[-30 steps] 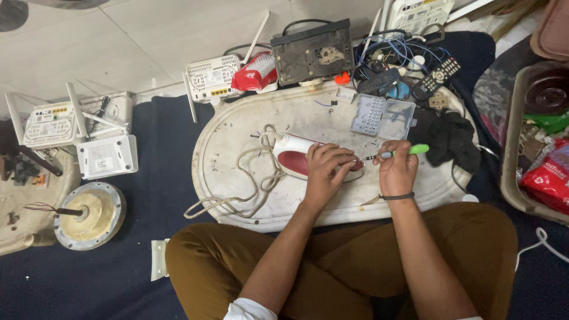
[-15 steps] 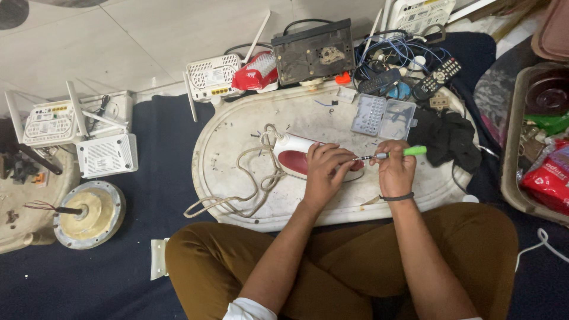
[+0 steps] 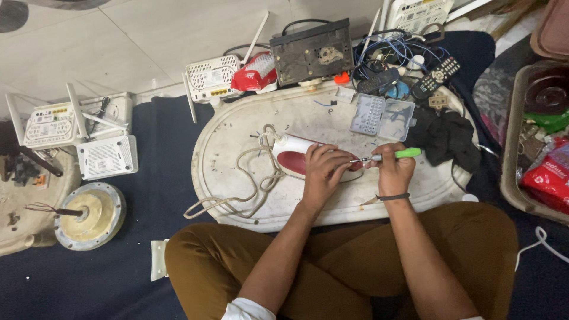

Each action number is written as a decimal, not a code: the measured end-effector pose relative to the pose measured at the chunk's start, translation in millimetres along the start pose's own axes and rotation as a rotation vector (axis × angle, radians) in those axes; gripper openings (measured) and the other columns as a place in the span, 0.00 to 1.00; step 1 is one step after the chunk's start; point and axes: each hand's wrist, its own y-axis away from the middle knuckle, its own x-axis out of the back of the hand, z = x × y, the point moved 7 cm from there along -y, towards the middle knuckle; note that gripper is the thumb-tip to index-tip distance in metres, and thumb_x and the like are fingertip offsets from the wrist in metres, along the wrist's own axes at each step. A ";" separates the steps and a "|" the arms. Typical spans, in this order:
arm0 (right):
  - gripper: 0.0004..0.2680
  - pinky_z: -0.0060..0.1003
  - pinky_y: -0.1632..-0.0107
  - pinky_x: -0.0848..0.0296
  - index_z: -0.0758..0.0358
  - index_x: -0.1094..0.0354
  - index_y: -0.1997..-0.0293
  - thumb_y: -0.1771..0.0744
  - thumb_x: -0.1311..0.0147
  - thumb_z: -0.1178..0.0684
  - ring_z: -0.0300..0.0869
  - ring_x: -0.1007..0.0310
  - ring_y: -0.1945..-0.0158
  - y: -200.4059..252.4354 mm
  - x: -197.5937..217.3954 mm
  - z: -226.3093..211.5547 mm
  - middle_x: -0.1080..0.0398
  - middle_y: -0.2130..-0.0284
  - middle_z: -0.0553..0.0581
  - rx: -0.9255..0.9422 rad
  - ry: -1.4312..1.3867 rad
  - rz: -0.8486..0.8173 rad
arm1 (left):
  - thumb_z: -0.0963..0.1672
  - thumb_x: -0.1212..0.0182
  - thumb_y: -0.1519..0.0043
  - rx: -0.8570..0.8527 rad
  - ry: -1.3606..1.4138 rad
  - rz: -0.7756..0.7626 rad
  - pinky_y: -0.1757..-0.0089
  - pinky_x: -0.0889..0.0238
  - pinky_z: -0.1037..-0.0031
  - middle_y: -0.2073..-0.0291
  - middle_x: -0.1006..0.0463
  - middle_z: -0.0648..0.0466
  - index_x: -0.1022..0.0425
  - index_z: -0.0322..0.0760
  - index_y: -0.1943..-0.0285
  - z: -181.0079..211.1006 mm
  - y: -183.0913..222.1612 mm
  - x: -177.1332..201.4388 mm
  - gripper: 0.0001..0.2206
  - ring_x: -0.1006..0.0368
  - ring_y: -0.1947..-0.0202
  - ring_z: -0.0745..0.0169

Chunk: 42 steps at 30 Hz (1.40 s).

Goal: The person uses a screwdriver to remove screws from a red and white iron, opens the casing to expose internal components, and manipulates the parts. The person then reassembles the iron and tightens the screws.

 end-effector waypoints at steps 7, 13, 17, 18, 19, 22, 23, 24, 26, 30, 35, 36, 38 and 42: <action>0.09 0.38 0.69 0.25 0.68 0.38 0.61 0.28 0.46 0.52 0.40 0.32 0.75 -0.3 -2.8 -2.2 0.30 0.69 0.59 -0.024 -0.054 0.045 | 0.43 0.33 0.39 -0.036 -0.113 -0.024 0.35 0.52 0.56 0.53 0.18 0.60 0.16 0.45 0.54 9.0 -6.1 3.4 0.06 0.31 0.40 0.55; 0.11 0.38 0.70 0.26 0.68 0.37 0.60 0.27 0.48 0.49 0.39 0.33 0.75 -4.2 10.6 -11.4 0.31 0.69 0.59 -0.014 -0.040 0.098 | 0.47 0.31 0.44 -0.117 -0.194 -0.159 0.40 0.50 0.57 0.49 0.19 0.55 0.19 0.41 0.51 25.5 -19.6 14.3 0.14 0.31 0.43 0.53; 0.12 0.37 0.70 0.27 0.67 0.37 0.60 0.27 0.47 0.47 0.39 0.33 0.75 -10.5 23.4 -19.6 0.31 0.70 0.58 -0.006 -0.033 0.147 | 0.47 0.33 0.43 -0.111 -0.355 -0.272 0.44 0.45 0.59 0.54 0.19 0.54 0.17 0.44 0.58 29.3 -30.8 8.3 0.09 0.29 0.48 0.53; 0.13 0.37 0.70 0.27 0.67 0.37 0.61 0.27 0.47 0.46 0.39 0.33 0.75 -12.1 25.0 -21.1 0.31 0.70 0.58 -0.006 -0.024 0.154 | 0.49 0.33 0.43 -0.072 -0.417 -0.324 0.45 0.44 0.59 0.57 0.19 0.53 0.18 0.44 0.60 27.1 -33.6 0.0 0.09 0.28 0.50 0.53; 0.13 0.37 0.71 0.27 0.67 0.37 0.62 0.27 0.47 0.46 0.39 0.34 0.76 -13.6 25.6 -22.3 0.31 0.70 0.58 -0.006 -0.014 0.160 | 0.50 0.32 0.43 -0.032 -0.479 -0.377 0.47 0.44 0.59 0.59 0.19 0.53 0.18 0.43 0.62 23.8 -36.8 -8.7 0.10 0.28 0.52 0.52; 0.13 0.37 0.71 0.27 0.67 0.37 0.62 0.27 0.47 0.46 0.38 0.33 0.76 -13.3 23.7 -26.3 0.31 0.70 0.57 0.000 0.005 0.157 | 0.53 0.34 0.41 0.048 -0.711 -0.661 0.48 0.40 0.60 0.62 0.19 0.51 0.17 0.43 0.63 6.4 -46.0 -44.6 0.14 0.24 0.54 0.52; 0.13 0.37 0.71 0.27 0.67 0.37 0.62 0.27 0.47 0.46 0.38 0.33 0.76 -12.4 23.0 -28.3 0.31 0.70 0.57 0.002 0.011 0.152 | 0.54 0.34 0.42 0.073 -0.739 -0.724 0.50 0.37 0.60 0.62 0.18 0.50 0.17 0.41 0.62 1.5 -49.7 -54.9 0.15 0.23 0.55 0.51; 0.13 0.36 0.72 0.27 0.67 0.36 0.63 0.27 0.47 0.47 0.38 0.33 0.76 -12.7 22.4 -29.6 0.31 0.70 0.57 -0.007 0.032 0.157 | 0.54 0.34 0.43 0.096 -0.767 -0.785 0.52 0.35 0.59 0.61 0.18 0.50 0.17 0.40 0.61 -4.1 -55.5 -64.5 0.17 0.22 0.56 0.51; 0.12 0.36 0.72 0.26 0.67 0.36 0.63 0.27 0.48 0.48 0.38 0.33 0.77 -11.8 23.5 -32.6 0.30 0.71 0.57 -0.026 0.076 0.171 | 0.54 0.32 0.46 0.157 -0.763 -0.883 0.54 0.31 0.60 0.60 0.18 0.48 0.17 0.38 0.60 -16.9 -65.5 -75.5 0.18 0.21 0.56 0.50; 0.11 0.35 0.72 0.26 0.68 0.36 0.64 0.27 0.47 0.51 0.38 0.32 0.77 -13.8 24.8 -34.1 0.30 0.72 0.57 -0.059 0.107 0.128 | 0.48 0.33 0.52 0.276 -0.686 -0.997 0.56 0.26 0.63 0.58 0.16 0.45 0.16 0.38 0.58 -32.8 -74.7 -87.0 0.15 0.19 0.56 0.49; 0.09 0.32 0.74 0.30 0.69 0.33 0.64 0.28 0.45 0.53 0.37 0.31 0.77 -18.2 27.7 -29.0 0.27 0.71 0.58 -0.091 0.229 0.081 | 0.47 0.34 0.53 0.387 -0.618 -0.931 0.57 0.25 0.64 0.62 0.16 0.44 0.16 0.36 0.60 -41.9 -74.9 -86.3 0.15 0.17 0.60 0.49; 0.09 0.32 0.74 0.30 0.69 0.33 0.64 0.29 0.44 0.53 0.37 0.31 0.77 -18.1 26.3 -26.6 0.27 0.71 0.58 -0.102 0.241 0.062 | 0.48 0.35 0.52 0.384 -0.618 -0.904 0.57 0.25 0.63 0.62 0.16 0.43 0.16 0.36 0.60 -43.5 -75.4 -86.6 0.15 0.18 0.60 0.48; 0.08 0.32 0.74 0.30 0.69 0.32 0.65 0.30 0.42 0.54 0.37 0.31 0.77 -17.8 21.6 -22.5 0.27 0.71 0.58 -0.123 0.268 0.022 | 0.49 0.36 0.49 0.387 -0.603 -0.871 0.57 0.25 0.62 0.62 0.16 0.43 0.16 0.36 0.60 -48.4 -75.2 -88.3 0.16 0.18 0.60 0.48; 0.09 0.31 0.70 0.29 0.69 0.30 0.64 0.31 0.39 0.53 0.35 0.28 0.74 -14.5 7.3 -26.9 0.25 0.71 0.55 -0.108 0.432 -0.066 | 0.53 0.35 0.48 0.396 -0.569 -0.860 0.56 0.26 0.62 0.62 0.16 0.43 0.16 0.35 0.60 -61.5 -74.2 -94.1 0.19 0.18 0.60 0.47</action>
